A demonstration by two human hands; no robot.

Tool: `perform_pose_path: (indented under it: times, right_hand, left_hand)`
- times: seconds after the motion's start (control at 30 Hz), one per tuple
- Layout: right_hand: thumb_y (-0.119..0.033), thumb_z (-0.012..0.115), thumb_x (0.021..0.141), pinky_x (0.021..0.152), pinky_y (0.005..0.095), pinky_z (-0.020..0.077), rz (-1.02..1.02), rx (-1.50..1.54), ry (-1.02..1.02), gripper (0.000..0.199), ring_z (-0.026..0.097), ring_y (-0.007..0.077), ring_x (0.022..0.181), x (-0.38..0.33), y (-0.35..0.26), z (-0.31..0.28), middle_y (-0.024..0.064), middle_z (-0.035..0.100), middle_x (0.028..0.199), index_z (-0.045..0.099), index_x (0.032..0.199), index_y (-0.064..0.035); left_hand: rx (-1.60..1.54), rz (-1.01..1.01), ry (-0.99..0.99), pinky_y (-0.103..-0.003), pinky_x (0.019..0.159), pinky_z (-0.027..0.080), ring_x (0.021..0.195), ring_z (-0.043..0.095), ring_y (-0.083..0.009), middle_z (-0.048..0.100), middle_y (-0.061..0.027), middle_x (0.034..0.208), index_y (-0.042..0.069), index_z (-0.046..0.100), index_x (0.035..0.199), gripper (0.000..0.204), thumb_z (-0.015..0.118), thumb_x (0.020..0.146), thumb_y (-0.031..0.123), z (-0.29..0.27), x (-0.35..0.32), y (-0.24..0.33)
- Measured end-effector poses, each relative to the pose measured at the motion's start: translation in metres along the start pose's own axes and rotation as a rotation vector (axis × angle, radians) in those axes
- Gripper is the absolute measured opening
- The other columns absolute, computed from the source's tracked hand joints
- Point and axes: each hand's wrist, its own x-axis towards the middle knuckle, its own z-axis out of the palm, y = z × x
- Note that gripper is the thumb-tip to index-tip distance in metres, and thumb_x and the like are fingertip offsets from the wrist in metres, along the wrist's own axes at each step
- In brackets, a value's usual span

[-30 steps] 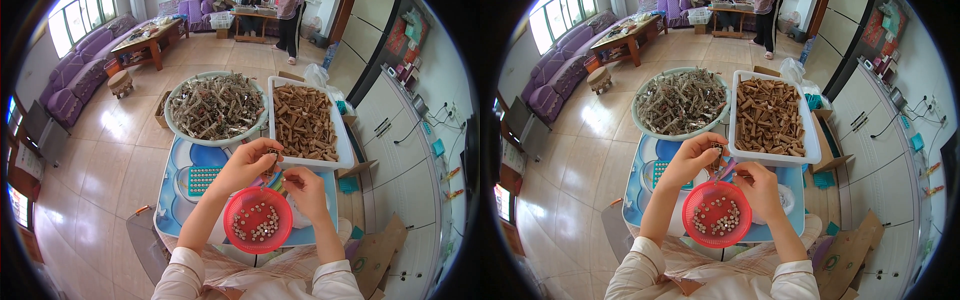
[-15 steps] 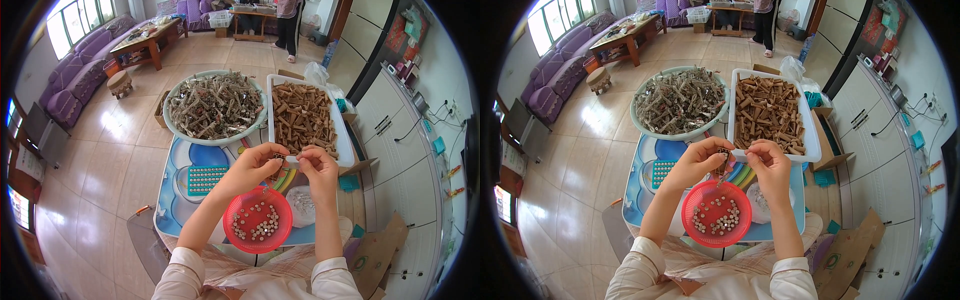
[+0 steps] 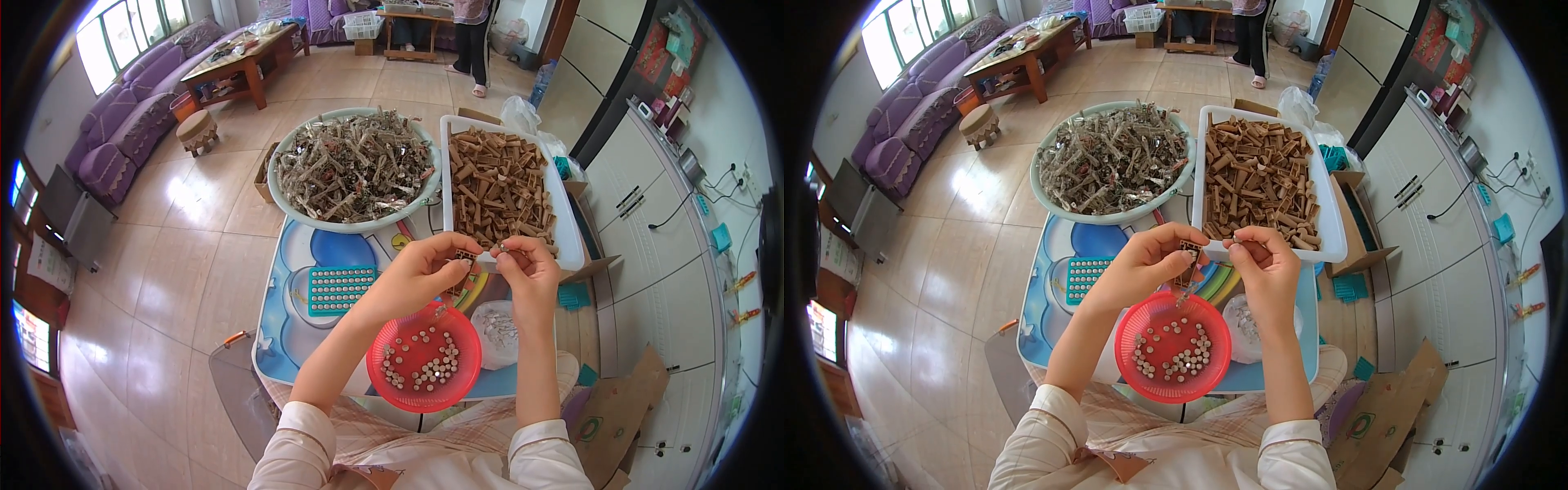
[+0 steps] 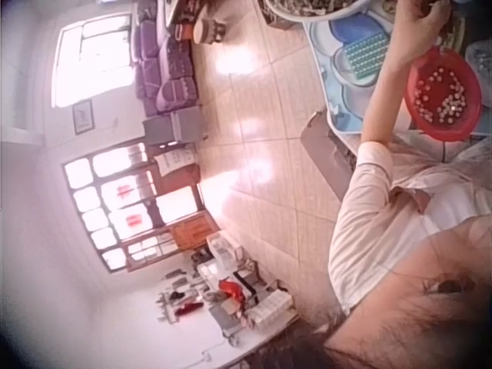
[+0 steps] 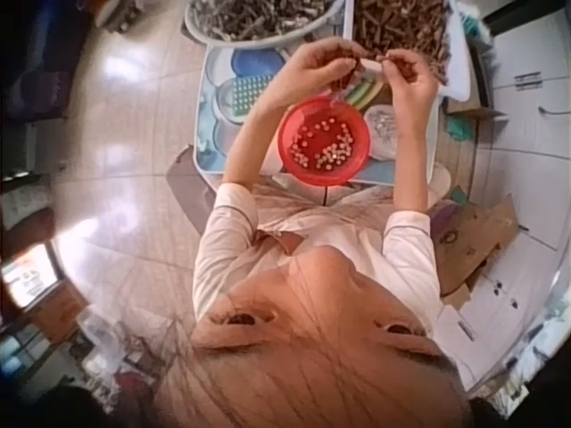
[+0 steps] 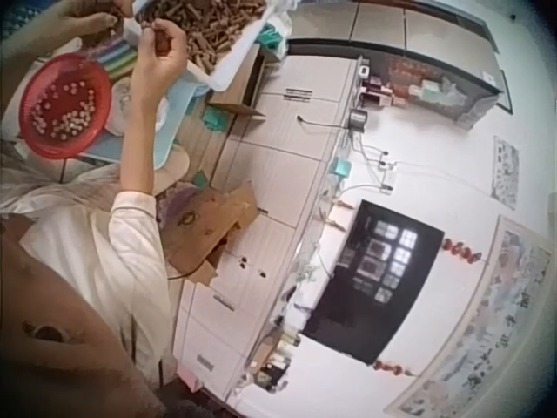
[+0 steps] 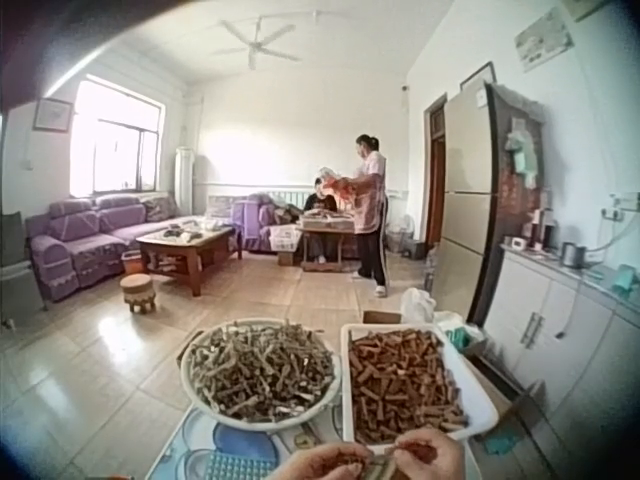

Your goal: Assembling small plastic components by inserting pins into housings.

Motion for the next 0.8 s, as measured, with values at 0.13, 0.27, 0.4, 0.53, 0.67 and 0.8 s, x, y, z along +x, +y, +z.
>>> perform_pose_path:
  times: [0.13,0.27,0.4,0.53,0.67,0.8]
  right_hand:
    - [-0.001,0.06,0.077,0.066,0.0205,0.0458,0.056,-0.075,-0.007,0.011,0.059,0.0114,0.077,-0.001,0.002,-0.004,0.0046,0.059,0.08,0.056,0.087,0.0004]
    - [-0.003,0.061,0.077,0.064,0.0201,0.0457,0.025,-0.144,-0.008,0.012,0.059,0.0106,0.076,-0.002,0.001,-0.002,0.0046,0.06,0.079,0.057,0.088,0.0002]
    - [0.0,0.061,0.076,0.064,0.0194,0.045,0.027,-0.011,0.033,0.012,0.057,0.0087,0.074,0.002,0.002,0.001,0.0038,0.06,0.079,0.057,0.087,0.0001]
    - [0.0,0.061,0.075,0.065,0.0195,0.0449,0.114,-0.066,-0.026,0.014,0.056,0.0081,0.074,0.001,0.005,-0.009,0.0031,0.059,0.08,0.057,0.088,0.0006]
    - [-0.002,0.062,0.076,0.066,0.0199,0.0449,0.185,-0.184,-0.078,0.015,0.055,0.0082,0.072,-0.003,0.005,-0.007,0.0029,0.059,0.079,0.056,0.089,0.0016]
    - [-0.008,0.062,0.077,0.065,0.0194,0.0444,0.128,-0.169,-0.08,0.015,0.055,0.008,0.071,-0.005,0.009,-0.009,0.0031,0.058,0.077,0.056,0.087,0.0018]
  left_hand:
    - [-0.007,0.004,-0.015,-0.018,0.058,0.042,0.072,0.051,-0.0028,0.056,0.0006,0.085,0.002,0.049,0.105,0.021,0.046,0.086,0.009,0.0,0.002,-0.003]
    - [-0.002,-0.005,-0.017,-0.019,0.059,0.043,0.073,0.051,-0.0032,0.056,0.0005,0.085,0.001,0.049,0.105,0.021,0.046,0.086,0.009,0.0,0.002,-0.003]
    - [-0.005,-0.043,0.015,-0.019,0.059,0.045,0.073,0.052,-0.0036,0.056,0.0004,0.084,0.001,0.049,0.105,0.021,0.046,0.086,0.01,0.004,-0.001,0.003]
    - [0.004,-0.018,-0.02,-0.02,0.058,0.046,0.072,0.053,-0.0041,0.056,0.0,0.084,0.001,0.049,0.105,0.021,0.046,0.086,0.01,0.003,0.0,0.001]
    - [0.013,-0.017,-0.013,-0.02,0.058,0.046,0.07,0.053,-0.0045,0.056,-0.0001,0.083,0.001,0.049,0.105,0.021,0.047,0.086,0.01,0.002,-0.001,0.002]
    - [0.028,-0.015,-0.016,-0.02,0.058,0.047,0.071,0.053,-0.0047,0.056,-0.0004,0.083,0.001,0.049,0.105,0.021,0.046,0.086,0.01,0.003,0.0,0.002]
